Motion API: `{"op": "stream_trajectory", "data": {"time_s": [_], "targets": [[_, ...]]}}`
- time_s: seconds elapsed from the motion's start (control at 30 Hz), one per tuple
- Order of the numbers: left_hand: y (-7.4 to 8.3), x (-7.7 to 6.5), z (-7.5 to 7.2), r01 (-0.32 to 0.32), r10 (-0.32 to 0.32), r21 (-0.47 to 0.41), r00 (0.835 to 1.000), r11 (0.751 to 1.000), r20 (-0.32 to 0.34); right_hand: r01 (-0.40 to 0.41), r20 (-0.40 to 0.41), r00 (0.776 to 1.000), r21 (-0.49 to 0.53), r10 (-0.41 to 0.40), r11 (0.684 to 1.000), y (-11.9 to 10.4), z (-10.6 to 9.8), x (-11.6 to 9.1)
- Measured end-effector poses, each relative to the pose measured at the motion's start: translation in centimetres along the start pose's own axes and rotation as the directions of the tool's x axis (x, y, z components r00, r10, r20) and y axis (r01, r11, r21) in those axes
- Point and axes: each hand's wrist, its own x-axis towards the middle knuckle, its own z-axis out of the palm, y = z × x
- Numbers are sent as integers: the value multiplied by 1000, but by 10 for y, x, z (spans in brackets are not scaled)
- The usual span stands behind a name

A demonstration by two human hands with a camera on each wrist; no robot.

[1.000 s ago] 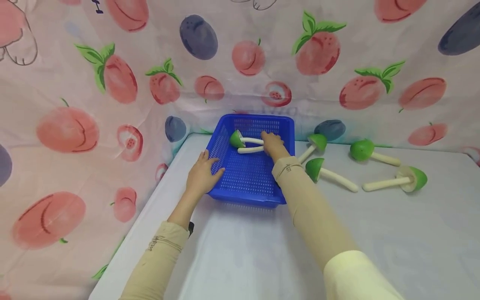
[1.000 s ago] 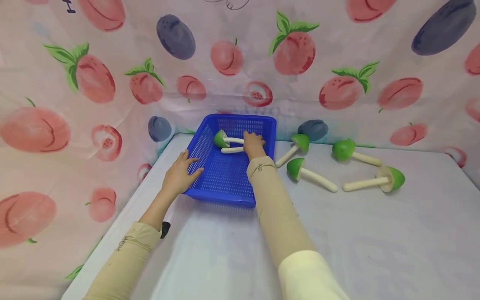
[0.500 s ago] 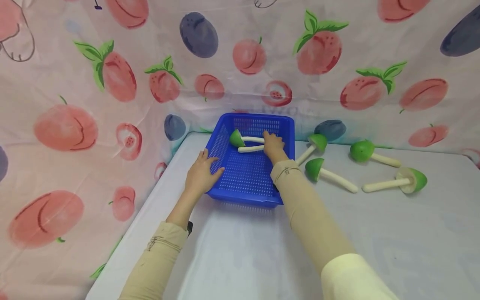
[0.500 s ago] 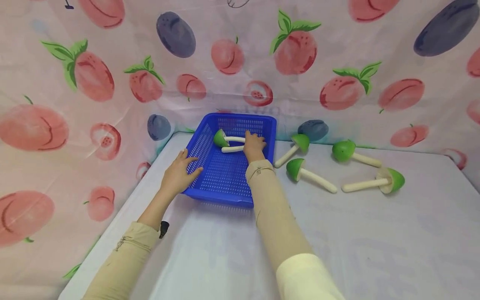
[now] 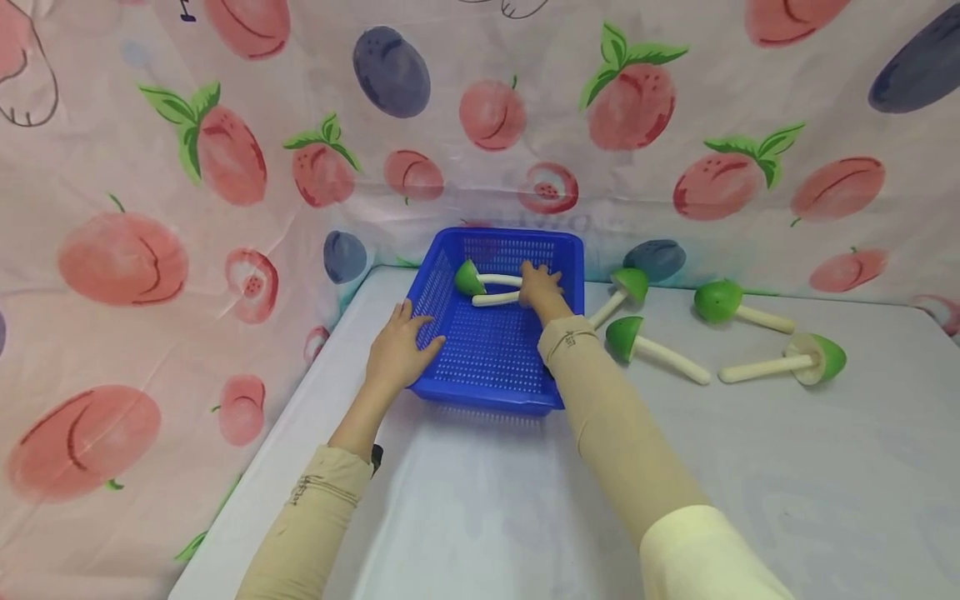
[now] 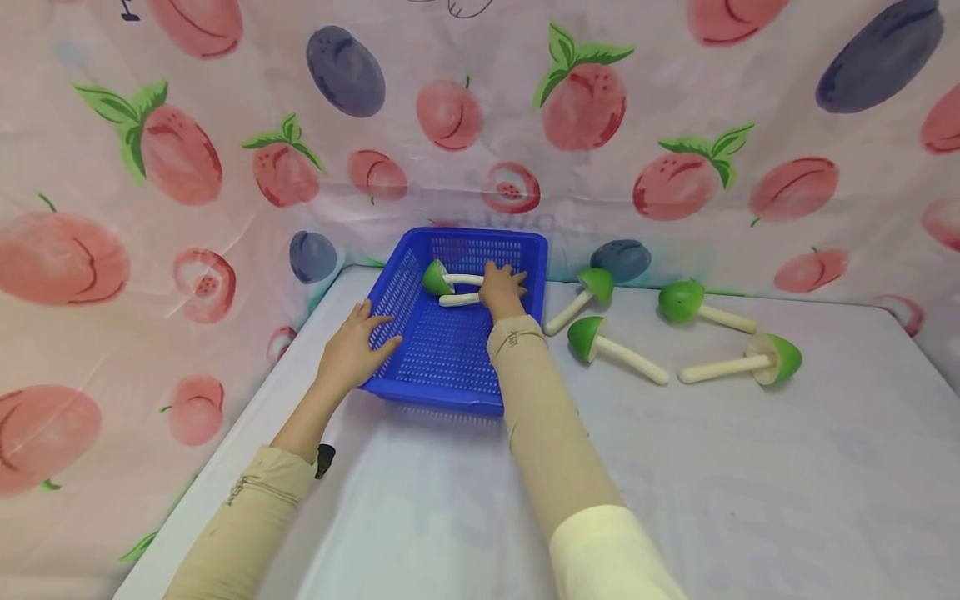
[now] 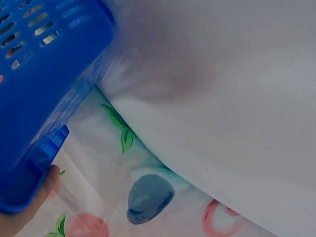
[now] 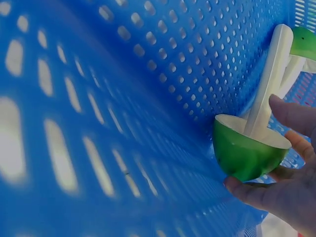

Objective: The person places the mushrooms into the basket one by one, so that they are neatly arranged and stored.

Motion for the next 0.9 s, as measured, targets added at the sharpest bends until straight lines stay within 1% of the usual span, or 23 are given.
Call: {"op": "stream_trajectory", "data": {"time_s": [0.1,0.27,0.3,0.4,0.43,0.5,0.53,0.57,0.63,0.67,0.73,0.77,0.8,0.83,0.87,0.9], "targets": [[0,-1,0,2,-2,-2,1000,1000,2,-8,-2,1000,12,8,1000,-2,-4,-1],[0,-1,0,-2,2,-1,1000,1000,-4,-12,-50,999,91,17,996,-4,-12,-4],[0,-1,1,-1,1,0,1000,1000,-5,-18,-55,998,111,24,994,-4,-13,-2],[-1,0,2,-3,3,4,1000,1000,-6,-40,-44,998,177,48,983,2,-14,13],[0,1,2,-5,5,3,1000,1000,-5,-37,-69,996,195,51,980,8,-10,27],[1,1,2,-9,9,3,1000,1000,-1,-43,-78,995,252,64,967,20,-3,55],[1,1,2,-9,9,1,1000,1000,2,-36,-97,993,271,65,962,26,1,71],[1,0,2,-8,8,0,1000,1000,5,-33,-133,988,295,75,955,31,6,88],[2,-1,0,-2,2,-1,1000,1000,7,-23,-172,981,343,86,939,41,14,118],[2,-1,-1,2,-2,0,1000,1000,7,-36,-143,985,392,100,919,42,13,124],[2,-2,-2,8,-8,-2,1000,1000,7,-32,-193,972,464,136,885,42,12,136],[3,-3,-2,8,-8,-1,1000,1000,7,-35,-197,968,514,158,857,40,10,137],[3,-3,-3,7,-7,0,1000,1000,9,-30,-175,972,561,154,827,39,5,131],[3,-3,-3,6,-6,0,1000,1000,11,-23,-165,974,617,158,787,37,3,128],[3,-3,-3,4,-4,0,1000,1000,14,-18,-157,975,656,159,754,35,0,123],[4,-3,-2,3,-3,-2,1000,1000,16,2,-170,973,686,158,728,33,-1,118]]}}
